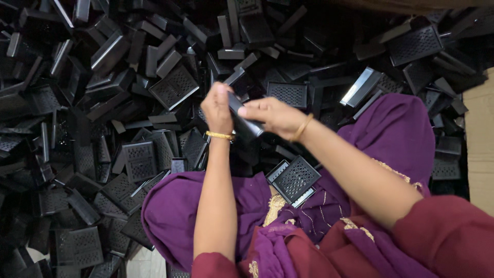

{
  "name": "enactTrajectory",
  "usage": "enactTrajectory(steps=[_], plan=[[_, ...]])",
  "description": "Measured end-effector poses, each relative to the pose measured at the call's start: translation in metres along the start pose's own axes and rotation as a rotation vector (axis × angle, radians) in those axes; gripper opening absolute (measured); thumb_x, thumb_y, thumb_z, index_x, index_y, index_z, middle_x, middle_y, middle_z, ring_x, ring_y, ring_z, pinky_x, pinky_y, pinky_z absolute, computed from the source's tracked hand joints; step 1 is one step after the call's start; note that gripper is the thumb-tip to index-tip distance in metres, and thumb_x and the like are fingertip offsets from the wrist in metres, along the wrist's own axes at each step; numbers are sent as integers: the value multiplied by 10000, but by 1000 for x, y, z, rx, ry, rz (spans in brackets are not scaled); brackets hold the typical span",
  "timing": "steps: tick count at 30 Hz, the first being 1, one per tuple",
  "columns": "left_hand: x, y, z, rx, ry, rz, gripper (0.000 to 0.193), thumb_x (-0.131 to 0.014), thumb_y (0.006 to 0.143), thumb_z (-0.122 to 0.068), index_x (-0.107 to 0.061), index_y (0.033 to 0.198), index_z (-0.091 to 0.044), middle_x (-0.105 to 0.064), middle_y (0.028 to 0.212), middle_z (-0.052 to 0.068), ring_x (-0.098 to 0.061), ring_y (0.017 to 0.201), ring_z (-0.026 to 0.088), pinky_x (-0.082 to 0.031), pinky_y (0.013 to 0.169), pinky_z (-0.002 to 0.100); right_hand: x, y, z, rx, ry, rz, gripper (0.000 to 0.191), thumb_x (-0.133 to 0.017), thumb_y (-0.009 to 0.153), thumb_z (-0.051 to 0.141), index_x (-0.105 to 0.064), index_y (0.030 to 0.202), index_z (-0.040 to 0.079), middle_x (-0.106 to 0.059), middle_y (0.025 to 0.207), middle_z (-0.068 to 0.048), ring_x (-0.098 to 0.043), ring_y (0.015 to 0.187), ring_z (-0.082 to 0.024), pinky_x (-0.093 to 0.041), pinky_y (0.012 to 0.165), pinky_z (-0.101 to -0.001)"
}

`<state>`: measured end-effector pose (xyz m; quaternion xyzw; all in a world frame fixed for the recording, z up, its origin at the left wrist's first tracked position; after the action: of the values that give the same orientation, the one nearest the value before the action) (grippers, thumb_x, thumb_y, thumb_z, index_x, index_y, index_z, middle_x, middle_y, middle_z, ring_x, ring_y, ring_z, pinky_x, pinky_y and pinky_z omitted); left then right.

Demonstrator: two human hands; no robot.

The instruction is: The person sits on the floor beside a large pile of black plastic parts and inspects them one at a time, turning each piece over in their hands before tossing it into a cardboard box. The cycle of picking, checking, and discarding pieces repeats throughout the episode.

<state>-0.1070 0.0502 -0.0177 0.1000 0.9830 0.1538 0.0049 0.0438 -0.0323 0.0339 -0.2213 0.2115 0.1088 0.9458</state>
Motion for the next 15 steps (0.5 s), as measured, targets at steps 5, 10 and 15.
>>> enactTrajectory(steps=[5,10,15], plan=[[9,2,3,-118,250,-327,531,-410,1098,-423,-572,848,16,-545,699,90,-547,654,169,-451,643,338,-20,-18,-25,454,-592,-490,422,-829,835,181,-671,1189,12,-753,971,-22,-688,868,-46,-583,775,-240],[3,17,15,-46,-94,-192,584,-317,1137,-474,-599,854,-49,-584,767,70,-560,755,179,-454,750,322,-13,-30,-15,557,-796,-594,388,-847,838,193,-700,1158,29,-765,942,-77,-716,811,-124,-582,725,-277],[-8,26,12,-344,609,2,282,-665,992,-319,-644,1168,-99,-636,1175,107,-576,1126,326,-468,999,428,0,-77,106,1216,-1325,-806,296,-827,943,126,-681,1178,22,-718,1203,-148,-732,1032,-281,-581,915,-353]])
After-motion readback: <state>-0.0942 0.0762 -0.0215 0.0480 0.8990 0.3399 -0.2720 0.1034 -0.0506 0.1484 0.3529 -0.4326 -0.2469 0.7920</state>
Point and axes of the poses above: each hand's wrist, its own y-axis towards the middle knuckle, its own x-axis out of the back of the hand, z = x × y, the point moved 2 cm from there along y, towards the middle knuckle
